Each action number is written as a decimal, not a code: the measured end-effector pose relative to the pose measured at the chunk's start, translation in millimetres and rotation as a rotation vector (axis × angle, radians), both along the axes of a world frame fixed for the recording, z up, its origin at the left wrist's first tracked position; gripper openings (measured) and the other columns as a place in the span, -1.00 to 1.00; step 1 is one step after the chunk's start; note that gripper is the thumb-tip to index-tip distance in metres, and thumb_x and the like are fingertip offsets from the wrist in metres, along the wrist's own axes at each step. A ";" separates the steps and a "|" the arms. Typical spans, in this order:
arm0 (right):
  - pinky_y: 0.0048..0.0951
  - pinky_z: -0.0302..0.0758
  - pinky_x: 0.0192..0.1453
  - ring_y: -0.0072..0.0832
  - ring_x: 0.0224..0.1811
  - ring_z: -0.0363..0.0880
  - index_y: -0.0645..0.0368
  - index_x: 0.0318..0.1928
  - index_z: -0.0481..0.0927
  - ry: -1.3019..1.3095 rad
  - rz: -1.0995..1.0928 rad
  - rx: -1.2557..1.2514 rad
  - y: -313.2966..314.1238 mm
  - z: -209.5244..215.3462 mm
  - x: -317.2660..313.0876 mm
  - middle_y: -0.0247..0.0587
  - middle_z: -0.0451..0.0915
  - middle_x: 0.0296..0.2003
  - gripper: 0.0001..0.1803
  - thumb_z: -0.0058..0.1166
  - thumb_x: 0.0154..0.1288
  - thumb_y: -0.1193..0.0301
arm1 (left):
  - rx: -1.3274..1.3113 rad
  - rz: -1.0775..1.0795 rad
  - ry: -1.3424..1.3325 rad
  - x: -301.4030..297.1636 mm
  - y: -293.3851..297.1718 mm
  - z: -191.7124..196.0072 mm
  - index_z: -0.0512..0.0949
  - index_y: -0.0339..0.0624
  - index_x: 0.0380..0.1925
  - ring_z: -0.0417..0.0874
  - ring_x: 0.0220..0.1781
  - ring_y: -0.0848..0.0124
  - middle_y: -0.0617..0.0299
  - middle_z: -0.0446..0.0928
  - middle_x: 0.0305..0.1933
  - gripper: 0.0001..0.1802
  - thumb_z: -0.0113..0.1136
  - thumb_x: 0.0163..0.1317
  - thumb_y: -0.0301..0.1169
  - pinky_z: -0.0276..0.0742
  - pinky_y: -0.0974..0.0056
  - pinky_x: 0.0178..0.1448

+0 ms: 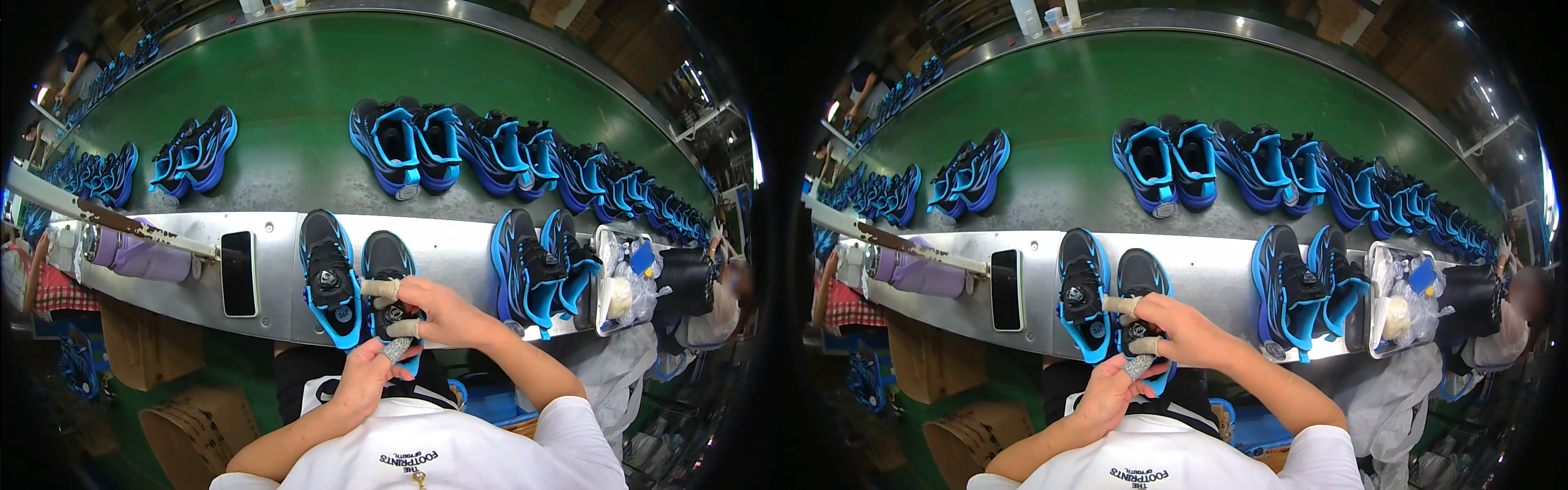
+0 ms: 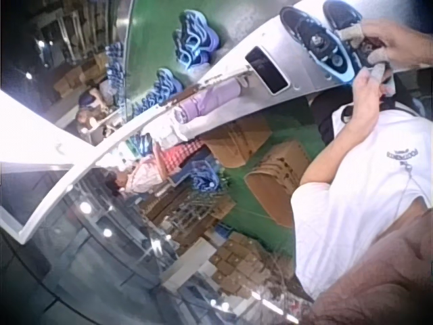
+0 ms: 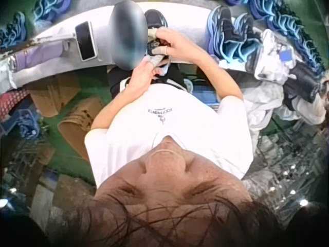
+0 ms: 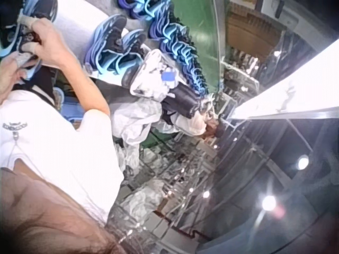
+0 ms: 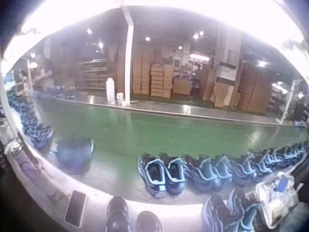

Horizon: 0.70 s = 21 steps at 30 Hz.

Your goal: The person wipes the exterior surfaces of multiple blue and black sneakers using a small white cloth, handling each shoe one at a time and then placing them back on the workbench.

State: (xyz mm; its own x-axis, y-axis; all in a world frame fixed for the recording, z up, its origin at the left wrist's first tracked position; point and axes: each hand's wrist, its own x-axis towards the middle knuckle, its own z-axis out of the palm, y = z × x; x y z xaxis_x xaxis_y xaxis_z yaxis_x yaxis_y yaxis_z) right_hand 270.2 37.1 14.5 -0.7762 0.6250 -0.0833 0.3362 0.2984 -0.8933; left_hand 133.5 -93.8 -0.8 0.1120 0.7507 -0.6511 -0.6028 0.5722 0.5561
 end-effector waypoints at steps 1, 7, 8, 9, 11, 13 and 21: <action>-0.33 0.46 -0.12 -0.24 -0.22 0.49 0.03 0.07 0.61 0.031 0.071 -0.064 5.3 -2.5 3.8 -0.18 0.42 -0.30 -0.59 0.25 0.16 0.44 | -0.025 -0.012 0.000 1.6 0.9 -1.6 0.51 -0.31 0.00 0.67 -0.19 0.43 -0.03 0.61 0.04 -0.74 -0.05 0.39 -0.49 0.60 0.35 -0.12; -0.33 0.46 -0.14 -0.26 -0.24 0.48 -0.02 0.16 0.55 0.083 -0.041 0.132 -16.3 -16.2 5.4 -0.16 0.42 -0.28 -0.51 0.24 0.17 0.44 | -0.036 -0.030 0.003 4.1 2.8 -3.3 0.49 -0.33 0.04 0.62 0.04 0.33 0.00 0.59 0.07 -0.73 -0.04 0.40 -0.48 0.60 0.33 -0.13; -0.33 0.46 -0.14 -0.25 -0.24 0.49 -0.01 0.11 0.58 0.071 -0.054 0.074 -15.2 -8.3 3.9 -0.16 0.42 -0.29 -0.56 0.24 0.17 0.44 | -0.056 -0.057 0.001 1.9 2.2 -2.2 0.47 -0.34 0.07 0.56 0.23 0.25 0.04 0.56 0.10 -0.71 -0.05 0.42 -0.47 0.58 0.31 -0.13; -0.32 0.46 -0.14 -0.25 -0.24 0.49 0.01 0.06 0.61 0.059 -0.066 0.017 -13.2 -3.9 2.3 -0.17 0.42 -0.30 -0.60 0.24 0.17 0.43 | -0.057 -0.056 0.001 0.2 2.1 -0.5 0.47 -0.34 0.07 0.56 0.23 0.25 0.04 0.56 0.10 -0.71 -0.05 0.42 -0.47 0.58 0.31 -0.13; -0.32 0.46 -0.14 -0.24 -0.25 0.48 0.02 0.04 0.63 0.114 0.030 -0.018 -2.3 -13.3 1.9 -0.17 0.40 -0.31 -0.62 0.24 0.17 0.43 | -0.035 -0.073 0.015 -4.3 1.7 4.9 0.47 -0.35 0.08 0.56 0.23 0.26 0.04 0.56 0.10 -0.70 -0.08 0.42 -0.49 0.58 0.31 -0.13; -0.32 0.46 -0.15 -0.24 -0.27 0.47 0.02 0.02 0.64 0.168 0.126 -0.053 -3.7 -13.1 -2.5 -0.17 0.39 -0.32 -0.63 0.25 0.16 0.43 | -0.042 -0.076 0.016 -9.0 -0.3 6.5 0.47 -0.35 0.08 0.56 0.24 0.25 0.04 0.56 0.10 -0.70 -0.09 0.42 -0.49 0.58 0.31 -0.12; -0.31 0.44 -0.10 -0.25 -0.21 0.47 0.03 0.05 0.62 0.142 -0.019 0.116 -2.0 -26.0 5.3 -0.18 0.39 -0.35 -0.61 0.23 0.17 0.42 | -0.073 -0.003 -0.017 -3.8 12.1 4.6 0.51 -0.37 -0.01 0.67 -0.01 0.35 -0.01 0.61 0.03 -0.76 -0.03 0.41 -0.52 0.64 0.34 -0.12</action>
